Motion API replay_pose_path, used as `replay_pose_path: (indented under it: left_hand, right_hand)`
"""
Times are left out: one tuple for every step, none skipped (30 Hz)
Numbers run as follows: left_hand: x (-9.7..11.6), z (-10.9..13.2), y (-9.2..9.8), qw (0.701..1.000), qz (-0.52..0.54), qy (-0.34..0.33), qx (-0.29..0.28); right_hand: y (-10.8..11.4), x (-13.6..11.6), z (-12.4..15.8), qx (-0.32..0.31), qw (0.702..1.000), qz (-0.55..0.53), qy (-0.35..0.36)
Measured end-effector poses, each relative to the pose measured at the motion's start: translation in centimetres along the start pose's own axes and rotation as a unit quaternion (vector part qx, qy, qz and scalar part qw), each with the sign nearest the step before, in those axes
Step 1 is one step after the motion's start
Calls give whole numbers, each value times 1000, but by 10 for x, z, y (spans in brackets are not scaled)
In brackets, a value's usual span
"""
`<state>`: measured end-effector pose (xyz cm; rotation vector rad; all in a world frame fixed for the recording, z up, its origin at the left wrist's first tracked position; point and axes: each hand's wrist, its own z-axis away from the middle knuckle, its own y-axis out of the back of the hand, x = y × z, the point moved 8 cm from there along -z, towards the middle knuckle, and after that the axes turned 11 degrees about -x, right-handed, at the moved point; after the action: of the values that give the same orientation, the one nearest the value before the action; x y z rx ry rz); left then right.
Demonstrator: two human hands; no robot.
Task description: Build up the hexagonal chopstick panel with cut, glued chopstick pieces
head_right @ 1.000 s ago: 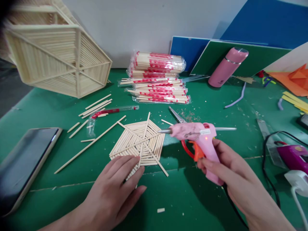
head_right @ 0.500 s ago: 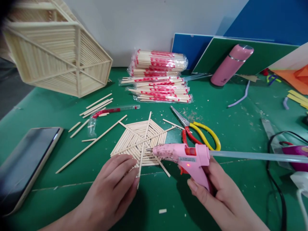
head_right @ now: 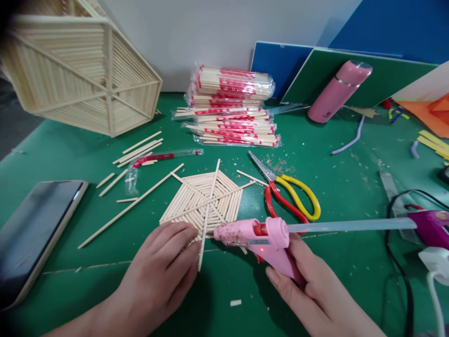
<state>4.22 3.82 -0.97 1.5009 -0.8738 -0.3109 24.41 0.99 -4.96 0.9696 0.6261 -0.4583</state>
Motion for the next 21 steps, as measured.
replay_pose_path:
  left_hand:
    - [0,0,0,1000,0,-1,0]
    - [0,0,0,1000,0,-2,1]
    - [0,0,0,1000,0,-2,1]
    - [0,-1,0,1000,0,-2,1]
    - [-1,-1,0,1000,-1,-1,2]
    - [-1,-1,0,1000,0,0,0]
    - [-1,-1,0,1000,0,0,-2]
    - [-1,-1,0,1000,1,1,-4]
    - [-1,-1,-1,1000,1,2,-8]
    - [-1,-1,-1,1000,1,3,-11]
    - [-1,-1,-1,1000,1,4,-13]
    - [-1,-1,-1,1000,0,4,-14]
    - [-1,-1,-1,1000,0,5,-12]
    - [-1,-1,0,1000,-1,5,-11]
    - [-1,-1,0,1000,-2,5,-8]
    - [-1,-1,0,1000,-3,5,-6]
    - [-1,-1,0,1000,-3,5,-6]
    - [-1,-1,0,1000,-3,4,-6]
    - [-2,-1,0,1000,-2,3,-8]
    - [-2,-1,-1,1000,-2,3,-12]
    - [-2,-1,-1,1000,-1,3,-15]
  right_hand:
    - [1,-1,0,1,1000,2,2]
    - [1,-3,0,4,1000,4,6]
    - [2,-4,0,8,1000,5,9]
    - [3,-4,0,11,1000,6,11]
    - [3,-5,0,14,1000,7,16]
    - [4,-6,0,15,1000,8,20]
    - [3,-5,-1,15,1000,8,22]
    - [3,-5,-1,13,1000,8,22]
    - [2,-4,-1,8,1000,7,20]
    - [1,-2,-1,2,1000,5,16]
    - [0,0,-1,-4,1000,2,10]
    - [0,3,-1,-10,1000,-2,3]
    - [-1,6,-1,-15,1000,-6,-2]
    - [0,8,0,-18,1000,-10,-5]
    - [0,10,0,-21,1000,-16,-10]
    - [1,12,1,-22,999,-21,-13]
    - [1,13,1,-25,999,-27,-15]
    - [2,13,1,-27,999,-33,-15]
    - [3,13,1,-27,999,-37,-17]
    - [4,12,1,-22,999,-39,-18]
    - [5,11,0,-17,999,-40,-18]
